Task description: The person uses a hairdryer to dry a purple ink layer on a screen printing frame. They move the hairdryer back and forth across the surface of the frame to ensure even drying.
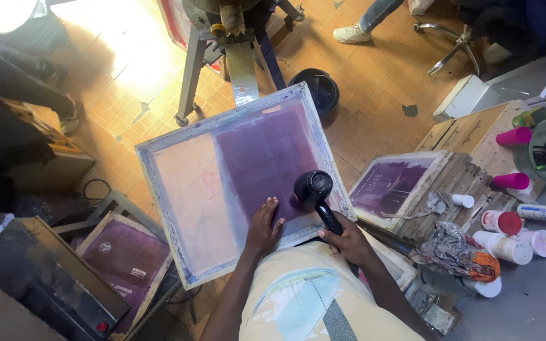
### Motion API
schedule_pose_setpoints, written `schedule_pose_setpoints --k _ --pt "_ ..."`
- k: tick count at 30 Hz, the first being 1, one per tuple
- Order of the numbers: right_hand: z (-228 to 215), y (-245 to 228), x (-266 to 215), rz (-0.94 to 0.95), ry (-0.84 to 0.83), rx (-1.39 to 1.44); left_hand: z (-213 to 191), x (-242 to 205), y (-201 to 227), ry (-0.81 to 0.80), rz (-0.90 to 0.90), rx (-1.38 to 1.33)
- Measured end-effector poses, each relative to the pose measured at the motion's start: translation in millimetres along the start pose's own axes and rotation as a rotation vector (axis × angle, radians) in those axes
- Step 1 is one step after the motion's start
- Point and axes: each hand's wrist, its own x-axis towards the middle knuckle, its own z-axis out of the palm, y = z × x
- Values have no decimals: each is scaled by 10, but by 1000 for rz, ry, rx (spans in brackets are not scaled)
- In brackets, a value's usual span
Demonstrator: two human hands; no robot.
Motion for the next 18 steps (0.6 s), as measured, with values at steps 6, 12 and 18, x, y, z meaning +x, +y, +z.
schedule_pose_setpoints --k 6,12,18 --pt "-17 -222 58 -13 -3 39 -112 -162 22 38 -74 39" --pt "-191 -579 128 -51 107 -173 -156 -267 36 76 -180 147" --pt "-229 -666 393 -112 95 -101 -210 -262 121 91 -261 262"
